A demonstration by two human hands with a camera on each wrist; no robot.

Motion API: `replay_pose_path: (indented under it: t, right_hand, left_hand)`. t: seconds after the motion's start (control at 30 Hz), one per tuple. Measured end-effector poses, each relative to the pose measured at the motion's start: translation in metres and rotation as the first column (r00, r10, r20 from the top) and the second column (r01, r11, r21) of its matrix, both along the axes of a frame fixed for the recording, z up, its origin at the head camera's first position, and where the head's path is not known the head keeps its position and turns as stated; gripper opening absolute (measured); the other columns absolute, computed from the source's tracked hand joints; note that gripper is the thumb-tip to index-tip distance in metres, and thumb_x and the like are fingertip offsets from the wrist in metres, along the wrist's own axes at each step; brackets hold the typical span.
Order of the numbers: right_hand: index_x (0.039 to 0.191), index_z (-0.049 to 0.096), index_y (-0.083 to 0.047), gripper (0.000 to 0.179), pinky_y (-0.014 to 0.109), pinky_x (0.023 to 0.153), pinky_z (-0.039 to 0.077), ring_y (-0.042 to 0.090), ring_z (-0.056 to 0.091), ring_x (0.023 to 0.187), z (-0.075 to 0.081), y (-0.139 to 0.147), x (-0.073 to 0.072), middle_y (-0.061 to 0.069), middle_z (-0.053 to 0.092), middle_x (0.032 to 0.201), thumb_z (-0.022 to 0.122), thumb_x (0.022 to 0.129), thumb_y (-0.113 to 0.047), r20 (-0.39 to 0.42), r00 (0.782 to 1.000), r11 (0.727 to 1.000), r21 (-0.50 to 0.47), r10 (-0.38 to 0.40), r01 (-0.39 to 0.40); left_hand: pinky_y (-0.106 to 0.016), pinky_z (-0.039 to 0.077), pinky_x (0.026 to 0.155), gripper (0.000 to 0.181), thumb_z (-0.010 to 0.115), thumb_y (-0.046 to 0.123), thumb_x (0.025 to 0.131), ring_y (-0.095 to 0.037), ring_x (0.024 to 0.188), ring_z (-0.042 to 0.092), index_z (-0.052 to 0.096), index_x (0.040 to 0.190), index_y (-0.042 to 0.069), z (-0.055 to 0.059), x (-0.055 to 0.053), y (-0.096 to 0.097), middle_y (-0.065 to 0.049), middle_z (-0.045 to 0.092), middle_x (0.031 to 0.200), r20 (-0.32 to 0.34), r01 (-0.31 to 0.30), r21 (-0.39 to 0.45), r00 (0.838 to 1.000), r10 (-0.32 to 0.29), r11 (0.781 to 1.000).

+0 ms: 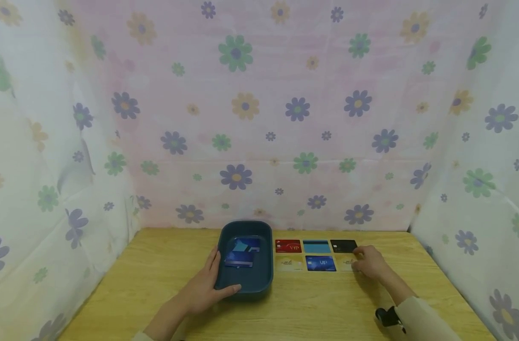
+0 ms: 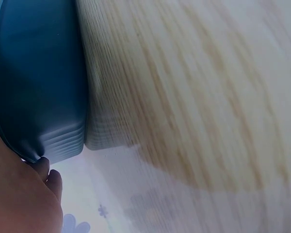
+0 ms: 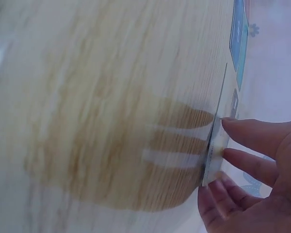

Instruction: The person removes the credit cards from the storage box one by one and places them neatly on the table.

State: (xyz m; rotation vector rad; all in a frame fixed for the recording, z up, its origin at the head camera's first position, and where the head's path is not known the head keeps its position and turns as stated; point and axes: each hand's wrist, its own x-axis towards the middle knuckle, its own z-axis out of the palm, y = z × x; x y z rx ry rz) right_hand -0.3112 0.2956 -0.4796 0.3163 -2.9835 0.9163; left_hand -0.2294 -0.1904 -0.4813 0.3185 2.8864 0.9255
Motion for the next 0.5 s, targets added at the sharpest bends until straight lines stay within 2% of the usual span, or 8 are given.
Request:
replay_pose_path:
  t: [0.23,0.5]
  right_hand:
    - [0.113,0.065,0.019,0.036,0.064,0.096,0.048,0.059,0.054,0.117,-0.0001,-0.0006,0.0008,0.039,0.062,0.117,0.074,0.082,0.001,-0.034,0.999,0.999,0.035,0.022,-0.021]
    - [0.114,0.066,0.018,0.035,0.063,0.094,0.049,0.058,0.055,0.116,0.0001,-0.0009,0.0018,0.037,0.064,0.117,0.073,0.084,0.002,-0.025,1.0,1.0,-0.011,0.018,-0.018]
  left_hand:
    - [-0.064,0.032,0.115,0.121,0.065,0.073,0.087,-0.045,0.152,0.022,0.0,0.164,0.005,-0.0034,-0.0011,-0.0007,-0.014,-0.008,0.172,-0.01,0.012,0.003,1.0,-0.012,1.0]
    - [-0.063,0.03,0.116,0.122,0.064,0.073,0.087,-0.044,0.153,0.018,-0.001,0.164,0.005,-0.0019,-0.0007,-0.0008,-0.014,-0.009,0.171,-0.01,0.013,0.006,1.0,-0.013,1.0]
